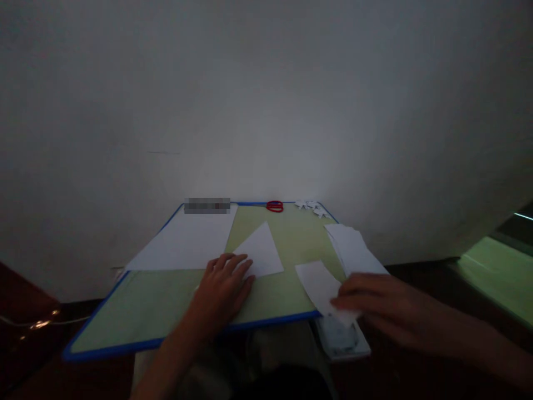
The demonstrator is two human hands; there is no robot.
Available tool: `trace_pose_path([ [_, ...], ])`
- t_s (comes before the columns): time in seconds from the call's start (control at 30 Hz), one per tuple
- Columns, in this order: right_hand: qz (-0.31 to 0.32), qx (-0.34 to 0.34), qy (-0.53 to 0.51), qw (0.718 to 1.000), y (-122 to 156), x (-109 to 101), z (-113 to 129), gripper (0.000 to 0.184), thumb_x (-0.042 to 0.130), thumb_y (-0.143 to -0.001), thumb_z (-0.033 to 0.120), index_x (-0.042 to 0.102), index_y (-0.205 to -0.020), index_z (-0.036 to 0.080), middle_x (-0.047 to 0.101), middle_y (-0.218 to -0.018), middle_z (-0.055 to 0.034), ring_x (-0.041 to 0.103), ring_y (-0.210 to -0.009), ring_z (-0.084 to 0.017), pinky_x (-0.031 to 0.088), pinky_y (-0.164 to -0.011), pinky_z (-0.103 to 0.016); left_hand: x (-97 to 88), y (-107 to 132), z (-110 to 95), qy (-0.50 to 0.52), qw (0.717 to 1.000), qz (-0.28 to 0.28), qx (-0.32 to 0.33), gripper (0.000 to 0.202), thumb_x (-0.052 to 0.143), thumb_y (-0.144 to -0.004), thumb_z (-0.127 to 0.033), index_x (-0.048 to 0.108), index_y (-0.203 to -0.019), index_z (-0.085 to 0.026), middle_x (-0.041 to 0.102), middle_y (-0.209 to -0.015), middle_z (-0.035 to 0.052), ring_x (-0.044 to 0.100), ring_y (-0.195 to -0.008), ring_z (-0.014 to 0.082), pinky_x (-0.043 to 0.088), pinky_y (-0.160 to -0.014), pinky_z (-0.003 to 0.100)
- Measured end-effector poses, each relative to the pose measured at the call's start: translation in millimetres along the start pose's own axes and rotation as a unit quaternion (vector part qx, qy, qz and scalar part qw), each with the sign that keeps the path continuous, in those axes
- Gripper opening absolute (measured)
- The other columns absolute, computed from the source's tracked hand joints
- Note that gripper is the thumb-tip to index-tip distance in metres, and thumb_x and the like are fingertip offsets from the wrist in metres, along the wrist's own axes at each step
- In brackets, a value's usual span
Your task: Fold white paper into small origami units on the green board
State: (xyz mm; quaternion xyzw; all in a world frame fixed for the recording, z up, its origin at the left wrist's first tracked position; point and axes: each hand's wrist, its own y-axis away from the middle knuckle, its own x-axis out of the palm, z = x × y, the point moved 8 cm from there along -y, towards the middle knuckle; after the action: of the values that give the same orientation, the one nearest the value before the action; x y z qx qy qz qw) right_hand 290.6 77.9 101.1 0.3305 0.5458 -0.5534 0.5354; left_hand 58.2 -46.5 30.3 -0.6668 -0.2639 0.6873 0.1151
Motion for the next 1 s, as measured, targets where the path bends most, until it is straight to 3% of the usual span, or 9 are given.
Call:
trace_pose_path([
  [0.1,-0.124,0.123,-0.033,0.984,20.0,-80.8,-30.1,0.027,0.058,-0.099,0.033,0.072,-0.120,0.026,0.074,-0.110,-0.0068,0.071,-0.096,-0.020,0.059,-0.080,-0.032,3.8,3.9,6.6,0.015,1.000,0.002,-0.019,0.030,0.053,-0.098,-0.026,0.066,-0.125,-0.020,0.068,-0.132,0.0112,0.057,-0.122,0.0315,0.047,-0.101,0.052],
  [0.17,-0.189,0.202,-0.063,0.959,34.1,-125.0,-59.6,0.033,0.070,-0.089,0.049,0.074,-0.112,0.025,0.075,-0.108,-0.0069,0.071,-0.091,-0.022,0.058,-0.074,-0.032,5.1,3.9,13.3,0.024,0.999,-0.002,-0.039,0.029,0.055,-0.097,-0.024,0.068,-0.121,-0.020,0.070,-0.127,0.0114,0.060,-0.118,0.0314,0.049,-0.099,0.051],
  [0.27,-0.211,0.272,-0.112,0.932,33.2,-150.8,-109.2,0.044,0.076,-0.078,0.059,0.074,-0.098,0.020,0.073,-0.091,-0.0067,0.067,-0.076,-0.020,0.053,-0.065,-0.031,7.4,3.5,19.0,0.032,0.998,-0.001,-0.050,0.029,0.055,-0.097,-0.026,0.069,-0.121,-0.020,0.071,-0.125,0.0116,0.061,-0.119,0.0309,0.050,-0.098,0.050],
  [0.33,-0.175,0.296,-0.144,0.928,18.2,-137.0,-145.6,0.048,0.073,-0.078,0.060,0.073,-0.098,0.017,0.070,-0.080,-0.0052,0.061,-0.065,-0.017,0.047,-0.057,-0.029,8.0,4.6,21.4,0.031,0.997,0.005,-0.065,0.030,0.053,-0.097,-0.025,0.070,-0.121,-0.020,0.071,-0.125,0.0122,0.061,-0.118,0.0309,0.050,-0.098,0.051],
  [0.47,-0.096,0.306,-0.171,0.931,-9.9,-70.9,-210.4,0.052,0.075,-0.073,0.056,0.074,-0.100,0.011,0.070,-0.079,-0.0067,0.057,-0.066,-0.017,0.043,-0.060,-0.029,7.5,7.2,18.8,0.032,0.995,0.043,-0.079,0.031,0.048,-0.099,-0.024,0.070,-0.121,-0.019,0.072,-0.124,0.0120,0.062,-0.117,0.0299,0.048,-0.099,0.051],
  [0.63,-0.107,0.284,-0.250,0.919,-14.8,-12.9,-250.5,0.060,0.078,-0.072,0.047,0.071,-0.119,0.011,0.073,-0.113,-0.0132,0.064,-0.099,-0.026,0.050,-0.085,-0.035,1.7,7.1,14.0,0.026,0.994,0.063,-0.082,0.029,0.045,-0.100,-0.023,0.069,-0.116,-0.021,0.072,-0.123,0.0101,0.062,-0.115,0.0286,0.046,-0.098,0.049],
  [0.9,-0.108,0.316,-0.306,0.891,-7.2,1.3,-278.2,0.070,0.080,-0.071,0.044,0.065,-0.132,0.013,0.073,-0.111,-0.0119,0.065,-0.091,-0.023,0.051,-0.080,-0.035,4.0,6.8,17.3,0.024,0.995,0.052,-0.084,0.027,0.046,-0.100,-0.024,0.069,-0.113,-0.022,0.072,-0.121,0.0089,0.062,-0.113,0.0270,0.046,-0.098,0.046],
  [1.0,-0.115,0.318,-0.277,0.899,-3.6,4.9,-286.9,0.072,0.081,-0.070,0.045,0.064,-0.132,0.012,0.072,-0.115,-0.0136,0.065,-0.096,-0.025,0.051,-0.084,-0.036,5.9,7.7,18.5,0.020,0.995,0.055,-0.085,0.025,0.047,-0.100,-0.025,0.069,-0.112,-0.023,0.072,-0.120,0.0076,0.062,-0.112,0.0267,0.046,-0.097,0.045],
])
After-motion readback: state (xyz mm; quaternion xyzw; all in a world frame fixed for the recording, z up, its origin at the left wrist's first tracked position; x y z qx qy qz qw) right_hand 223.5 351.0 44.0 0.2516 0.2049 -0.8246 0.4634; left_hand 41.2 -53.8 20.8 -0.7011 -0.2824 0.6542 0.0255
